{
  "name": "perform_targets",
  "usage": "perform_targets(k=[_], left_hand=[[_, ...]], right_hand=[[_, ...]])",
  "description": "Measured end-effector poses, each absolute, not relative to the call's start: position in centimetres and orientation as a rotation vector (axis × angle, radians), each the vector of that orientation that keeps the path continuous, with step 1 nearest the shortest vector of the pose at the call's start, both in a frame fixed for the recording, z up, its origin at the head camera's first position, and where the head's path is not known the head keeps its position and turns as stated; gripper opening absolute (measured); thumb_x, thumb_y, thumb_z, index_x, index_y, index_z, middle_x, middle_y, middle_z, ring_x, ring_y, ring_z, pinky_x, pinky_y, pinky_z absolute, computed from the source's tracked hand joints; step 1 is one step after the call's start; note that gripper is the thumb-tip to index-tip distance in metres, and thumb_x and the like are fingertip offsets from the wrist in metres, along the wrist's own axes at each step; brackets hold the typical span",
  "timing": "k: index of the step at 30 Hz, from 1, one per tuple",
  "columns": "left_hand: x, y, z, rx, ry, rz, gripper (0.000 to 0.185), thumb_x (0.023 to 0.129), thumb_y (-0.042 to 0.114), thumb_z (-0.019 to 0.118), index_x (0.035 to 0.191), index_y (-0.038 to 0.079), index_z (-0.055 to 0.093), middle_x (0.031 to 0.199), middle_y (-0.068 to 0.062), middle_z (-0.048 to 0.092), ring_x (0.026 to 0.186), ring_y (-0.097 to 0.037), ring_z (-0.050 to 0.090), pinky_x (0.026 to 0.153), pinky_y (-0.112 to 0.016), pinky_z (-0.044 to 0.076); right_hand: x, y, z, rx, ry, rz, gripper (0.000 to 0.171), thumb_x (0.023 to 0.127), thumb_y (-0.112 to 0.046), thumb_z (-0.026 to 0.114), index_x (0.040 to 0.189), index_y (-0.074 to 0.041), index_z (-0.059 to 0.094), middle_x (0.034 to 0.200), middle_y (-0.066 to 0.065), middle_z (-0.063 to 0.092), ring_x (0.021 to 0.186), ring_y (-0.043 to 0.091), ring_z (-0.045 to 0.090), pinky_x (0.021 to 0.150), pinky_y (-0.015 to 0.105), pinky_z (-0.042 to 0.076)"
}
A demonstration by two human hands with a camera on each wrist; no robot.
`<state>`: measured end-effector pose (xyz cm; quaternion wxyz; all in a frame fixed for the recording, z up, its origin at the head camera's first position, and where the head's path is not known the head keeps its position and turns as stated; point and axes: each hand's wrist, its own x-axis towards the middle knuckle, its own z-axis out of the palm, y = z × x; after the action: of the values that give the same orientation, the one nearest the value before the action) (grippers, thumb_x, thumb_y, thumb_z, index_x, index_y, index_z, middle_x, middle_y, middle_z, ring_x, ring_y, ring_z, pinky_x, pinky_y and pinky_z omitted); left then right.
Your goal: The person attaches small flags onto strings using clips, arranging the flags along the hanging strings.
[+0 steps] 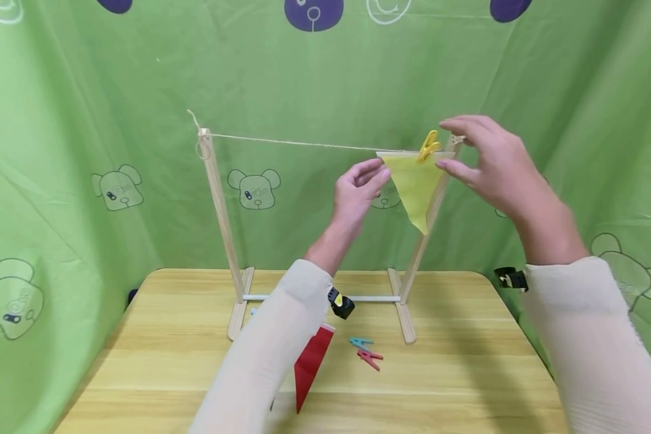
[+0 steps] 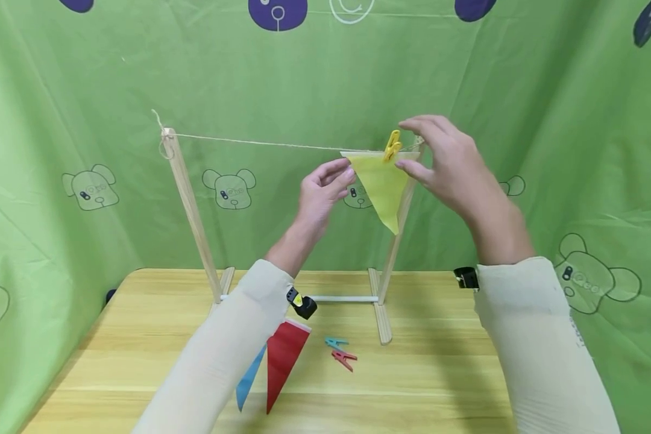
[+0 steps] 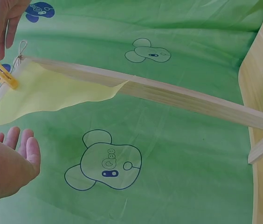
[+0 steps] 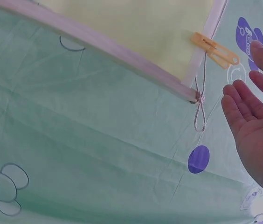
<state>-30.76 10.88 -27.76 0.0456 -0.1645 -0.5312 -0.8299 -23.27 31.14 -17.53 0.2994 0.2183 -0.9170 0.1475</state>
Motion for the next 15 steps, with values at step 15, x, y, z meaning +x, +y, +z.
perform_targets(k=[15], left_hand=[[-29.1, 8.4, -29.4, -0.581, -1.617, -2.570, 0.043, 0.093, 0.005, 0.075, 0.134, 0.005, 0.064, 0.129, -0.010, 0.071, 0.116, -0.020, 0.070, 0.100, -0.027, 0.056]], right_hand=[[-21.0, 30.4, -21.8, 0.605, -2.245, 0.535, 0.089, 0.082, -0.004, 0.086, 0.158, -0.013, 0.039, 0.163, 0.010, 0.042, 0.144, 0.037, 0.046, 0.116, 0.052, 0.042]])
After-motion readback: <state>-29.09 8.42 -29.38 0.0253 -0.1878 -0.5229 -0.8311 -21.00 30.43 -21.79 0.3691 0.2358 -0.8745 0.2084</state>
